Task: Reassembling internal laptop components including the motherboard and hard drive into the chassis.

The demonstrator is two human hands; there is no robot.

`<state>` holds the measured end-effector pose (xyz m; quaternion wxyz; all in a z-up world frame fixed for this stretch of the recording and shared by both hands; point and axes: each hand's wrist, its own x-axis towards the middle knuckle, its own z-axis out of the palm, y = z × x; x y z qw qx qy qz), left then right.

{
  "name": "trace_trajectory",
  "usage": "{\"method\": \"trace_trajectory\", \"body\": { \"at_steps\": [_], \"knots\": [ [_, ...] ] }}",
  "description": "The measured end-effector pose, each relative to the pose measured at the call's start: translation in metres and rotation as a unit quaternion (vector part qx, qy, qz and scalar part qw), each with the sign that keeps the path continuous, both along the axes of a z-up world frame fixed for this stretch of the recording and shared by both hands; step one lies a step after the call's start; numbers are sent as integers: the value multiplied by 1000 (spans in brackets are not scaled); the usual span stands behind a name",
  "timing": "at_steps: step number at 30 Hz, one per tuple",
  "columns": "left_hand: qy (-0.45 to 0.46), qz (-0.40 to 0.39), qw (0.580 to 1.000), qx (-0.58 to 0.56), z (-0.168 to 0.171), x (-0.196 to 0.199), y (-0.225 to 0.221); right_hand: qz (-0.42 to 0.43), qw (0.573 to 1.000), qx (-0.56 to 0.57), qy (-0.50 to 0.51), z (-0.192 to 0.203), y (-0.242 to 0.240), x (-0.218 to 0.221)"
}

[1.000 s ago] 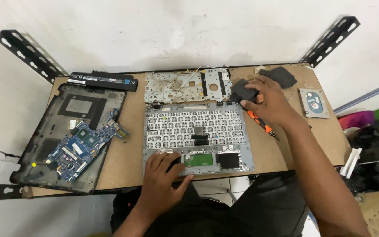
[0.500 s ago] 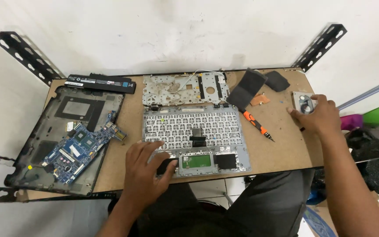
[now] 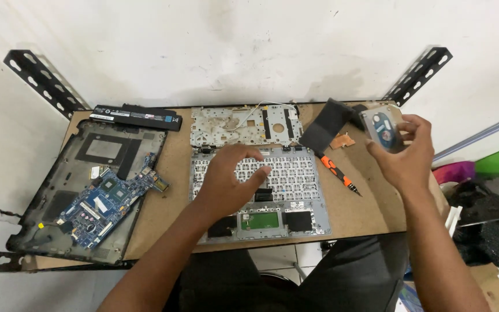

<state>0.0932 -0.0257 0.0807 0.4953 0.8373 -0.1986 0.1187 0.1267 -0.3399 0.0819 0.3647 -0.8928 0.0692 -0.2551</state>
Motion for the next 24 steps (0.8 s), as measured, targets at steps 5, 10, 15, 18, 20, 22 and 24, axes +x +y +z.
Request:
{"method": "trace_trajectory", "body": {
  "at_steps": [5,10,15,18,20,22,24],
  "knots": [
    [161,-31,982,-94,7,38,-6,134,981,-28,-137,-5,49,15],
    [286,-90,931,-209,12,76,-1,218,971,-34,-93,-6,95,39],
    [368,-100,869,-315,-11,94,7,271,960,-21,-72,-23,127,55],
    [367,-80,847,-376,-27,101,9,294,954,-22,-62,-20,137,59],
    [361,-59,845,-391,-35,106,16,296,950,-35,-94,-7,136,49],
    [357,-33,840,-408,-45,114,23,303,944,-47,-120,-9,118,58],
    [310,-3,822,-477,-56,117,30,144,936,-128,-296,-29,83,81]
  ]
}}
